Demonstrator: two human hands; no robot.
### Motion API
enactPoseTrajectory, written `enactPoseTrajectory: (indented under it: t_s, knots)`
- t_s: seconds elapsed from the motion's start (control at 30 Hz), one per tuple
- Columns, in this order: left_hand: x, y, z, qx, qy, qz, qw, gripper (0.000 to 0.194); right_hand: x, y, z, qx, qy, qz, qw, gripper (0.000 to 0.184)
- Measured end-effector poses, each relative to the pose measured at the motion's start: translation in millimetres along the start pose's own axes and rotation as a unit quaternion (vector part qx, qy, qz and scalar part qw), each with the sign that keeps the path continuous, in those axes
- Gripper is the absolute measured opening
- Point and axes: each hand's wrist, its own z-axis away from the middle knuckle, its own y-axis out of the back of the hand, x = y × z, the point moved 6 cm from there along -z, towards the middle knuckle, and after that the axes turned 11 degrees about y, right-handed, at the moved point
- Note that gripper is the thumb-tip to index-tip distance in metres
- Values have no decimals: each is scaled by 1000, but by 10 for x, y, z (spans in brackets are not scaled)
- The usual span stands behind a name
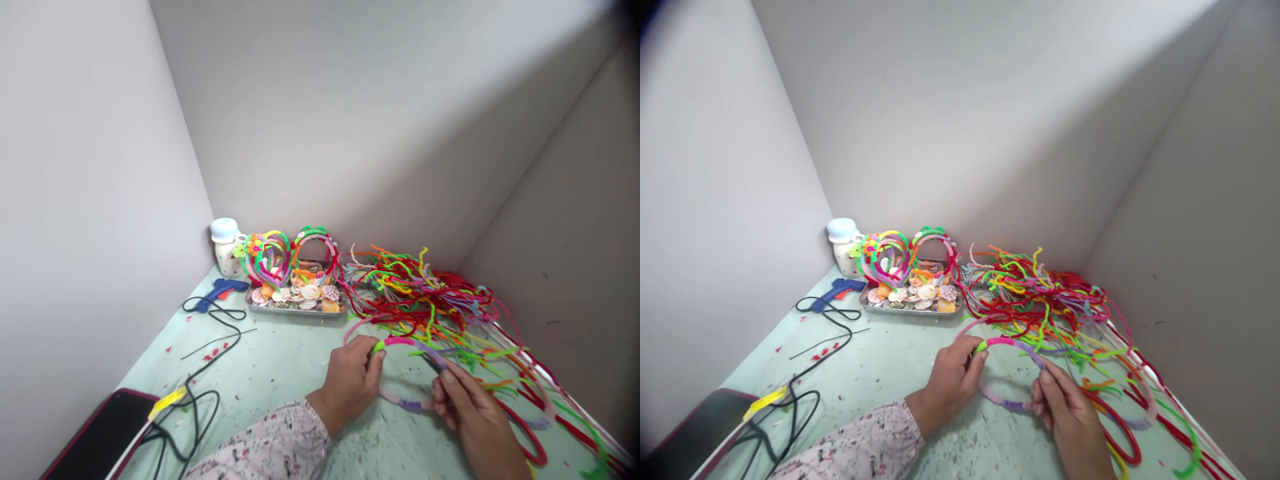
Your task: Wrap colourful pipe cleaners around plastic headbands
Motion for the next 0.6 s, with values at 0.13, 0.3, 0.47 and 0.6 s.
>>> enactPoseTrajectory:
  t_s: [0.13, 0.3, 0.47, 0.6]
  knots:
    - [-11, -11, 13, -4, 14, -5, 1000, 16, 10, -11, 5, -7, -18, -10, 1000, 52]
    - [5, -6, 3, -7, 25, -13, 1000, 14, 34, -7, 8, -17, -29, -11, 999, 50]
    - [9, -3, -4, -2, 24, -15, 1000, 14, 53, -1, 11, -21, -28, -23, 999, 49]
    - [-10, -10, -1, -3, 26, -11, 1000, 16, 43, -4, 27, -7, -41, -51, 998, 52]
